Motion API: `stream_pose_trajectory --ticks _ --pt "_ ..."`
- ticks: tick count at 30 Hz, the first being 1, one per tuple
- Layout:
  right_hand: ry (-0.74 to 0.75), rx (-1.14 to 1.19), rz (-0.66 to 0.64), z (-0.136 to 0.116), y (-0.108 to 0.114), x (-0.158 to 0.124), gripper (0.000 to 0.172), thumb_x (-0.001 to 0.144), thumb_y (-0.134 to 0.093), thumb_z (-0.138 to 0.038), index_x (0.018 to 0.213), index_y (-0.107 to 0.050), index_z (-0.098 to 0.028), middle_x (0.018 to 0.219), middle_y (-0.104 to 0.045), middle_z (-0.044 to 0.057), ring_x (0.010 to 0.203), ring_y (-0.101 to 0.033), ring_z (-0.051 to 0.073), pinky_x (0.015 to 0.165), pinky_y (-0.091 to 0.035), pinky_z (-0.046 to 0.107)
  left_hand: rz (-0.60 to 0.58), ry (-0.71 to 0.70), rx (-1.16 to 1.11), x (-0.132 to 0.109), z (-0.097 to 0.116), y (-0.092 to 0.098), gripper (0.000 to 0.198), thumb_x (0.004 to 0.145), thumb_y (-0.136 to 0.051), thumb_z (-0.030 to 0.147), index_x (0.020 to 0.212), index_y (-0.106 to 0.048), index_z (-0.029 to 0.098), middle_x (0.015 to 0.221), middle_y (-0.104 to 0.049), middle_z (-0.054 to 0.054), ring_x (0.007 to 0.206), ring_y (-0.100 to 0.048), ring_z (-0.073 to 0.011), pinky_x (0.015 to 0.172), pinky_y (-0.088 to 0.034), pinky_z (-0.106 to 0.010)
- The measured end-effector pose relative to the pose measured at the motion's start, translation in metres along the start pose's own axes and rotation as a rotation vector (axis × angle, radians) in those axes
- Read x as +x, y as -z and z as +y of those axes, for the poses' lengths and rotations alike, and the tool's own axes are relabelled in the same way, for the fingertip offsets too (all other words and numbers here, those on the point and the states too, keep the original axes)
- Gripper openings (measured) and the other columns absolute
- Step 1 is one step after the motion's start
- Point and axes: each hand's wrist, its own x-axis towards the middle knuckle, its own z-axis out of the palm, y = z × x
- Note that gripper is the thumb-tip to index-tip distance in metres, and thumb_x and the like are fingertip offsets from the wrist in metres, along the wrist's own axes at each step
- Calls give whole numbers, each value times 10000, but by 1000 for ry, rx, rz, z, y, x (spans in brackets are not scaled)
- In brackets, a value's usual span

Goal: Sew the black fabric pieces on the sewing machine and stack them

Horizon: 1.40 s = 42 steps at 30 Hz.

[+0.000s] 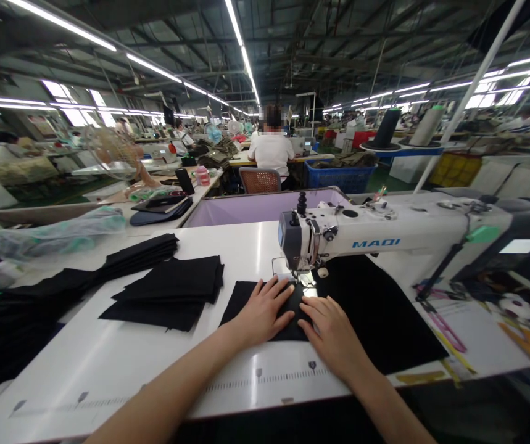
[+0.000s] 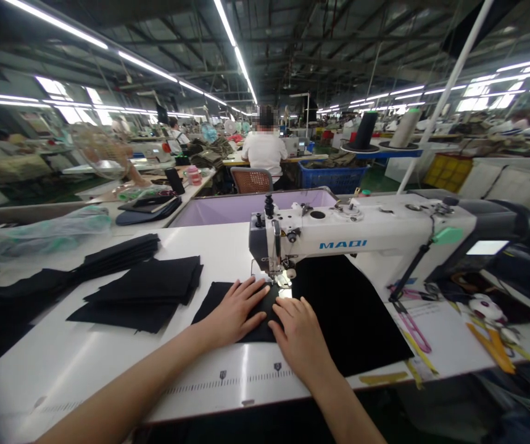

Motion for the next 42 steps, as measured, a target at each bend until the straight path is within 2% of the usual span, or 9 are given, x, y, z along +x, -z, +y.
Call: stream_pose_trajectory --ticks 5,9,17,20,23,27,34,42 --pt "-6 -10 2 0 -1 -1 260 944 -555 -217 1182 -647 -167 1255 -663 108 1182 -596 264 1104 -413 554 20 -14 3 0 -3 -5 559 994 -461 453 1511 -384 255 1601 -334 -72 1485 -255 -325 1187 -225 -596" --pt "-6 -13 -7 1 0 -2 273 949 -546 -221 1199 -642 -167 1271 -659 114 1192 -592 266 1110 -405 552 16 -13 5 0 -5 -6 565 998 -444 473 1511 -383 242 1613 -309 -69 1492 -238 -324 1191 -218 -596" --pt "-16 -9 -36 -1 5 5 279 937 -572 -220 1202 -651 -182 1264 -670 95 1183 -594 257 1113 -394 555 -4 -5 42 4 -5 1 571 995 -463 468 1501 -403 210 1605 -318 -101 1486 -250 -336 1184 -236 -606" --pt "-7 -1 -50 -4 9 -4 272 954 -561 -254 1203 -653 -194 1268 -672 84 1187 -590 260 1120 -372 564 5 -49 72 -6 6 5 500 1001 -472 386 1462 -461 191 1583 -360 -116 1476 -275 -341 1177 -259 -606" --pt "13 9 -42 -6 13 -23 276 979 -527 -293 1212 -650 -213 1274 -674 72 1191 -590 254 1128 -358 551 -33 -194 42 -26 26 8 415 999 -455 235 1407 -522 209 1510 -479 -92 1414 -410 -289 1175 -329 -525" --pt "60 24 -39 -5 17 -40 295 1007 -478 -302 1249 -634 -239 1285 -673 50 1215 -577 234 1156 -317 522 -27 -294 17 -44 41 7 400 1008 -440 228 1396 -529 186 1464 -531 -103 1367 -476 -279 1149 -396 -471" --pt "59 38 -98 2 20 -18 291 1015 -464 -298 1231 -650 -237 1266 -683 55 1216 -574 239 1151 -317 546 27 -281 27 -29 23 7 372 1007 -448 267 1344 -585 189 1441 -552 -115 1326 -516 -292 1116 -429 -498" --pt "55 46 -138 8 21 15 260 1014 -470 -286 1184 -657 -228 1246 -682 57 1190 -571 227 1152 -295 568 57 -274 36 -3 2 13 369 1018 -424 280 1307 -621 164 1384 -596 -124 1293 -540 -270 1122 -425 -461"
